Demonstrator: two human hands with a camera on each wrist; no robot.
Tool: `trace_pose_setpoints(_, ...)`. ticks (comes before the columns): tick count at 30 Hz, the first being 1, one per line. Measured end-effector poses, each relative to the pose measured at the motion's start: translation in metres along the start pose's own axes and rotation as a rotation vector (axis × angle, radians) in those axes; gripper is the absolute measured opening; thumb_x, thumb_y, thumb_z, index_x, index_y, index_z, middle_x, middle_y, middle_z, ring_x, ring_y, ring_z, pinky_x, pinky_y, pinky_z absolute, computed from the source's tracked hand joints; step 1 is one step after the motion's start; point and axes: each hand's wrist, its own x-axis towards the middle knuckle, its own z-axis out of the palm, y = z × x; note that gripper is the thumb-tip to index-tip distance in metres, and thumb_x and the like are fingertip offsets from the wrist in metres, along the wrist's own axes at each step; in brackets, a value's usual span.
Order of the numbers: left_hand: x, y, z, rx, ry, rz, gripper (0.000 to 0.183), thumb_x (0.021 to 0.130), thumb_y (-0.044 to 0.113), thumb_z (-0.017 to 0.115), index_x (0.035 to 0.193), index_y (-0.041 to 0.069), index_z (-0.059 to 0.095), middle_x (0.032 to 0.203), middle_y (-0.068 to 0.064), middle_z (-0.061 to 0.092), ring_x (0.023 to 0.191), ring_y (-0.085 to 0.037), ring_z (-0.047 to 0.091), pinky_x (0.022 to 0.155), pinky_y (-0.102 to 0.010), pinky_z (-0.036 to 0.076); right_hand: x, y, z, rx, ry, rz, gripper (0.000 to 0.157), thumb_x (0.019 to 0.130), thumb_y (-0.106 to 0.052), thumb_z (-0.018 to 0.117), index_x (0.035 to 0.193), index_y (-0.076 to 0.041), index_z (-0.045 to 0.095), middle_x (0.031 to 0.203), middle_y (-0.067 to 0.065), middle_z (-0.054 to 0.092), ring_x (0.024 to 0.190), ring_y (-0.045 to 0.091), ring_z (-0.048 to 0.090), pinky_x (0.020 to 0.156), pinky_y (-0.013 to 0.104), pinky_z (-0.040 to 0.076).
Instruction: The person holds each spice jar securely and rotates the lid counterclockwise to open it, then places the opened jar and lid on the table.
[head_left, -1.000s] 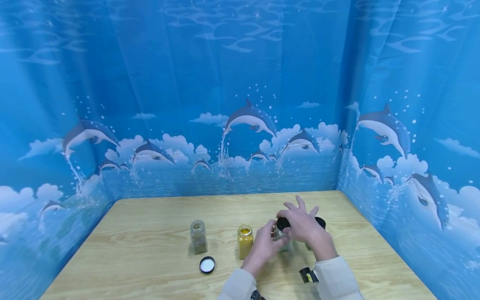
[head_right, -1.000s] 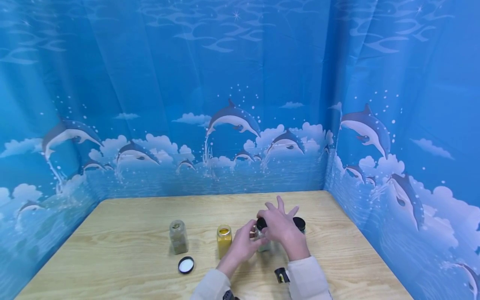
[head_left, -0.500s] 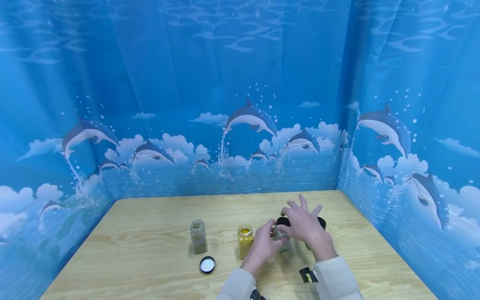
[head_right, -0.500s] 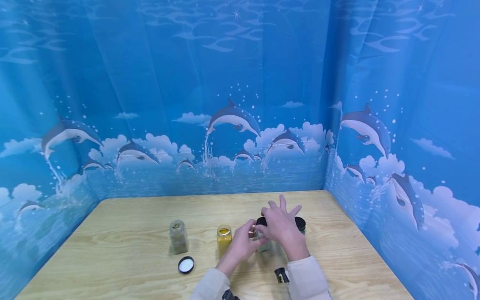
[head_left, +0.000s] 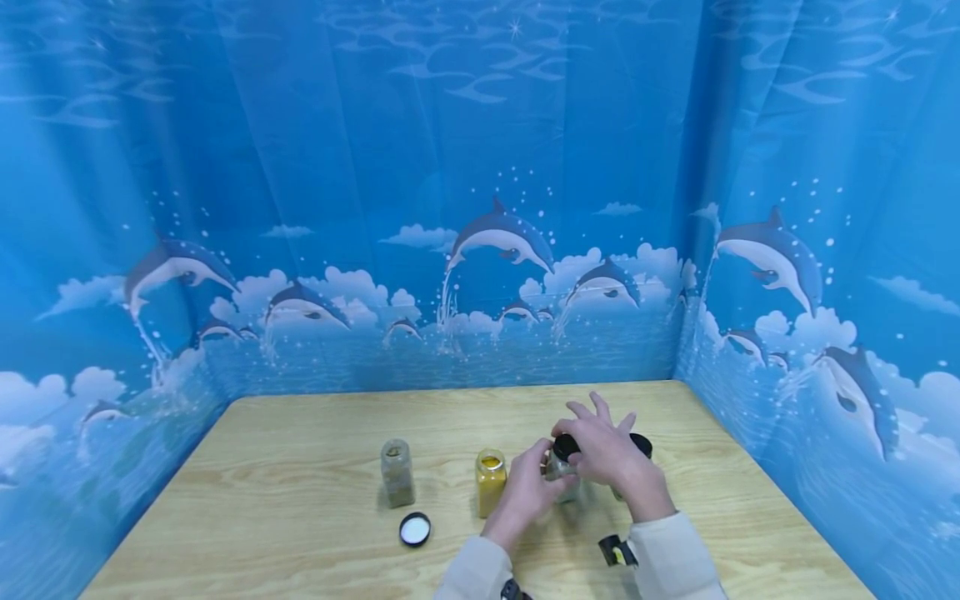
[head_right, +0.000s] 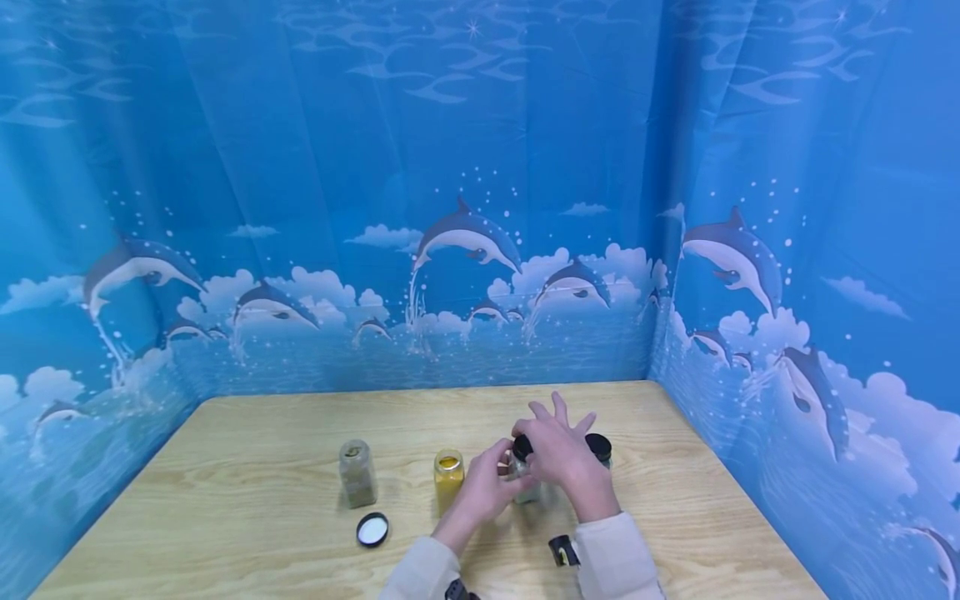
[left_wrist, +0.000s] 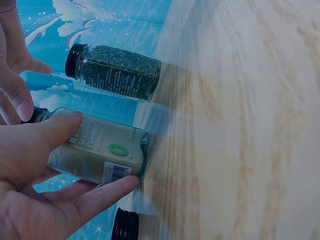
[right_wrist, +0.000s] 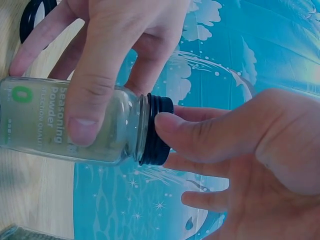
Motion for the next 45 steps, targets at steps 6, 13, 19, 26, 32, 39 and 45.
trace_pose_setpoints(6,0.0002,0.0000,-0.0002,-0.003,0.000,0.002,0.037,0.079,0.026,0.077,0.111,0.021,0.058,0.107,-0.004,0.065,0.101,-0.022,0.065,0.083,-0.032,0.057,-0.0005,0.0002,-0.0004,-0.009,-0.010,-0.006,0.046,0.077,-0.010,0.075,0.120,-0.021,0.063,0.146,0.017,0.042,0.142,0.049,0.015,0.088,0.088,0.003)
trace_pose_setpoints(13,-0.0003,-0.0006,0.0000,-0.005,0.002,-0.005,0.038,0.077,0.026,0.078,0.110,0.023,0.060,0.099,-0.001,0.065,0.099,-0.022,0.065,0.083,-0.034,0.056,0.0001,-0.0002,-0.0002,-0.038,0.046,0.010,0.050,0.078,-0.037,0.076,0.122,-0.019,0.060,0.143,0.017,0.046,0.141,0.050,0.016,0.090,0.088,0.004)
trace_pose_setpoints(19,-0.0006,0.0001,-0.0004,-0.040,-0.007,-0.011,0.033,0.078,0.025,0.078,0.105,0.026,0.060,0.097,0.002,0.064,0.098,-0.019,0.065,0.083,-0.032,0.057,-0.0004,0.0015,0.0010,-0.070,0.071,0.054,0.054,0.072,-0.050,0.077,0.112,-0.015,0.065,0.141,0.020,0.047,0.140,0.052,0.017,0.090,0.088,0.005)
trace_pose_setpoints(26,-0.0005,-0.0005,-0.0003,-0.044,-0.012,-0.014,0.034,0.078,0.027,0.077,0.107,0.027,0.060,0.101,0.000,0.065,0.102,-0.023,0.065,0.085,-0.036,0.057,0.0000,0.0027,0.0008,-0.087,0.070,0.072,0.048,0.069,-0.049,0.079,0.102,-0.016,0.069,0.141,0.021,0.047,0.139,0.053,0.018,0.090,0.088,0.006)
trace_pose_setpoints(32,0.0003,-0.0010,0.0001,-0.037,-0.005,-0.003,0.035,0.078,0.026,0.077,0.108,0.024,0.060,0.103,-0.003,0.065,0.101,-0.023,0.065,0.084,-0.034,0.056,0.0012,0.0020,0.0000,-0.072,0.024,0.054,0.036,0.070,-0.027,0.082,0.103,-0.022,0.070,0.145,0.019,0.043,0.141,0.051,0.012,0.089,0.088,0.005)
trace_pose_setpoints(39,0.0000,-0.0002,-0.0003,-0.037,-0.008,-0.014,0.036,0.079,0.026,0.077,0.110,0.024,0.059,0.104,-0.001,0.064,0.101,-0.022,0.064,0.082,-0.033,0.056,0.0003,0.0019,-0.0005,-0.056,0.027,0.030,0.041,0.070,-0.014,0.082,0.107,-0.024,0.069,0.146,0.018,0.043,0.141,0.051,0.013,0.089,0.088,0.006)
trace_pose_setpoints(45,0.0001,-0.0001,0.0000,-0.038,-0.008,-0.004,0.035,0.079,0.024,0.077,0.109,0.022,0.059,0.104,-0.002,0.065,0.101,-0.022,0.065,0.082,-0.032,0.057,-0.0010,0.0008,-0.0039,-0.029,0.023,0.022,0.041,0.073,-0.014,0.079,0.111,-0.020,0.067,0.136,0.013,0.052,0.136,0.045,0.028,0.092,0.081,0.027)
